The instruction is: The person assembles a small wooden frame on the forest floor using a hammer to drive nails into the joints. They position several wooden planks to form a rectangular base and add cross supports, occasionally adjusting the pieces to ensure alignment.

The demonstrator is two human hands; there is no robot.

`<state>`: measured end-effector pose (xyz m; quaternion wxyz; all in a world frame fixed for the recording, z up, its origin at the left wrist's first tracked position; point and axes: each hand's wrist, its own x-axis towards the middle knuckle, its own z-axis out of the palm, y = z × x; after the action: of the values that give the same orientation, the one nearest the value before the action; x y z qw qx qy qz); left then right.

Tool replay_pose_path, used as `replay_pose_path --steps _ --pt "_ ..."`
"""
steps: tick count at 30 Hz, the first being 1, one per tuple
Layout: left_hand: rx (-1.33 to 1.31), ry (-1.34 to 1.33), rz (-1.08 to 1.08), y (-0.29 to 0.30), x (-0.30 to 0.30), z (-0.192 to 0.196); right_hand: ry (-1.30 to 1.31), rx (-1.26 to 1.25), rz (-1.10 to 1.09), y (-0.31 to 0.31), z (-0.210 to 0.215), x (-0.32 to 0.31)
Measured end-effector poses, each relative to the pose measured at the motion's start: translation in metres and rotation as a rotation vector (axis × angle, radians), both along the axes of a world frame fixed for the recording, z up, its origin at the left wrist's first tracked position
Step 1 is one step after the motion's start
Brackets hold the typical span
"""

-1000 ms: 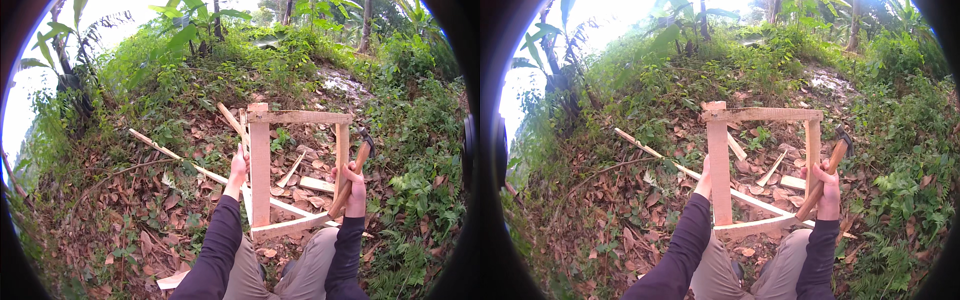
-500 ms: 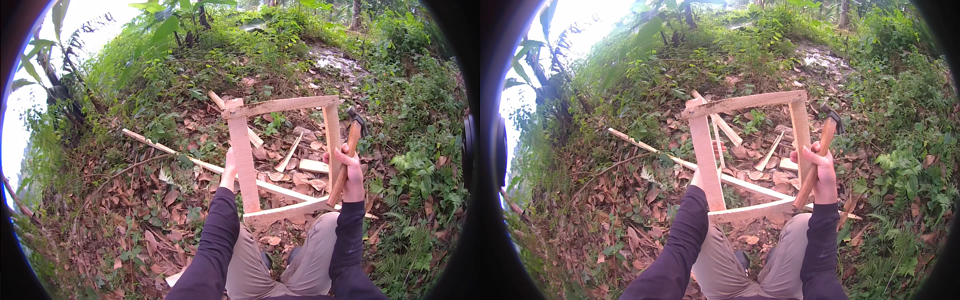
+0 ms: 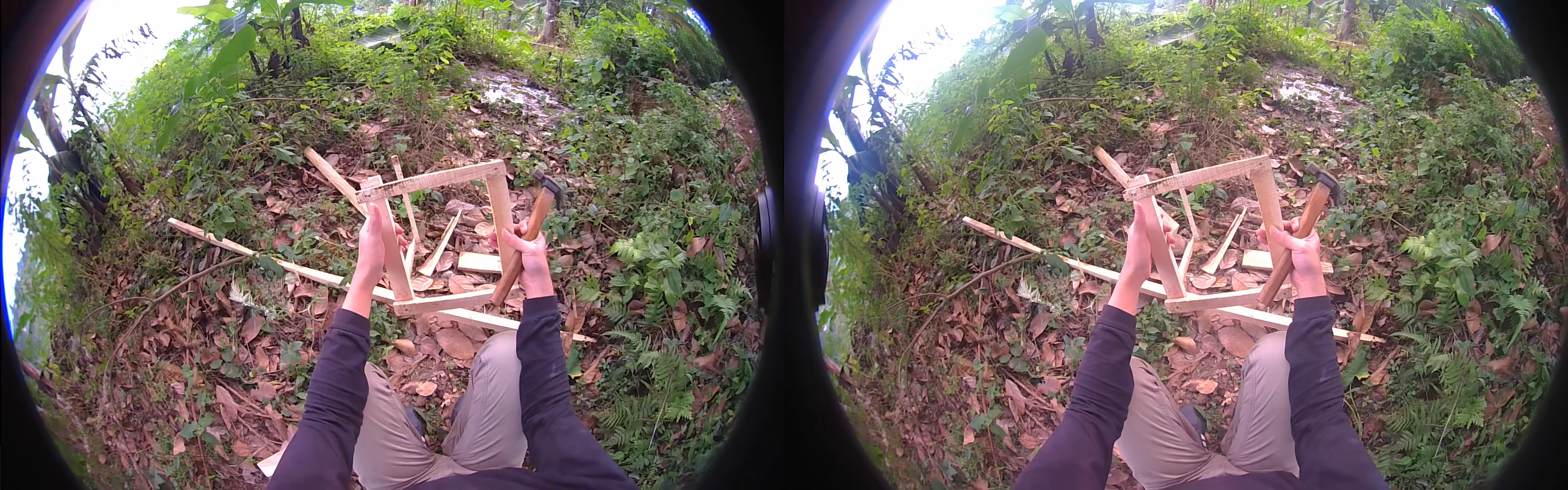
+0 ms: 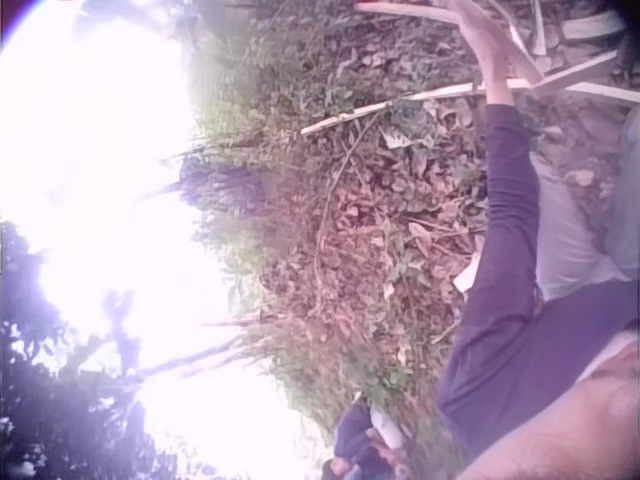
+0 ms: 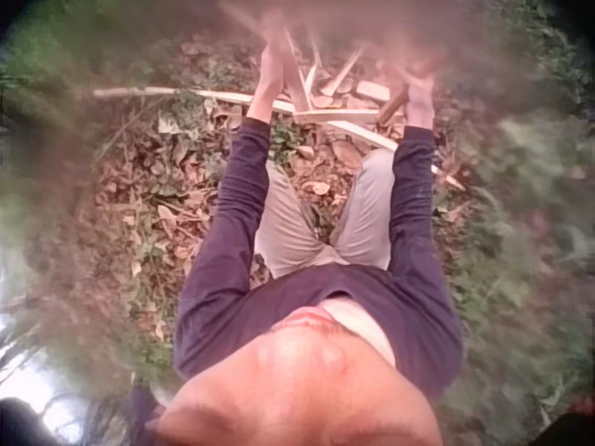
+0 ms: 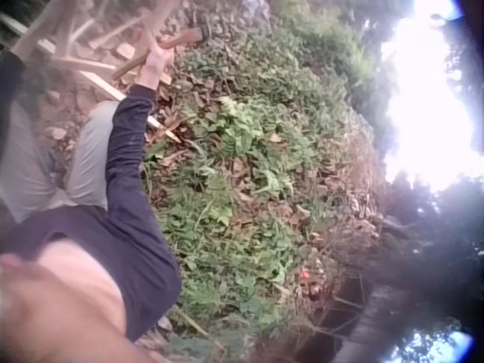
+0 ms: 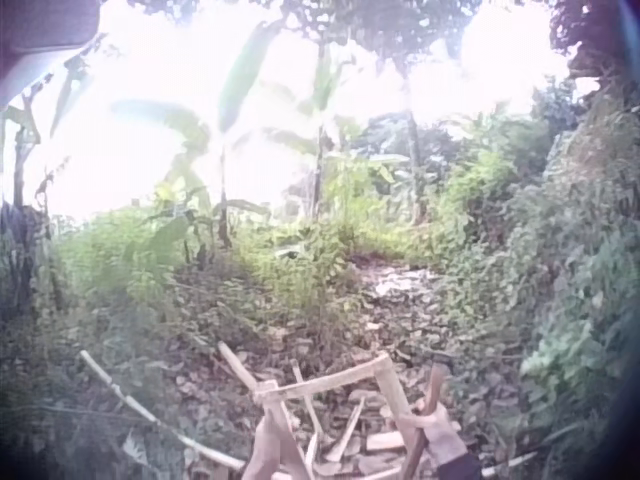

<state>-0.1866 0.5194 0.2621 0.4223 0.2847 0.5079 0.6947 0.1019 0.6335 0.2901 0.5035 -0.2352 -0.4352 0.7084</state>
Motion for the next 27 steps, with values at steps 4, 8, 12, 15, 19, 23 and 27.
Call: replay_pose_path --steps 4,8,12,15,19,23,27 --pt "0.072 0.104 0.196 0.013 0.015 0.004 -0.268 0.072 -0.071 0.024 -0.024 0.011" --pt "0.104 0.147 0.247 0.011 0.01 -0.011 -0.085 -0.016 -0.105 0.019 -0.017 0.005" --pt "0.084 0.34 0.221 0.01 -0.006 -0.031 -0.069 -0.002 -0.172 0.006 0.006 0.004" --pt "0.046 0.438 0.15 0.006 -0.002 -0.03 -0.14 0.005 -0.221 0.006 0.011 0.016" --pt "-0.05 0.527 -0.017 -0.005 -0.033 -0.032 -0.188 -0.008 -0.222 0.003 0.021 0.023" --pt "-0.003 0.517 0.149 -0.038 -0.043 -0.036 -0.251 0.017 -0.221 -0.007 0.033 0.031" --pt "0.024 0.465 0.123 -0.079 -0.053 -0.062 -0.347 0.058 -0.157 -0.007 0.033 0.034"
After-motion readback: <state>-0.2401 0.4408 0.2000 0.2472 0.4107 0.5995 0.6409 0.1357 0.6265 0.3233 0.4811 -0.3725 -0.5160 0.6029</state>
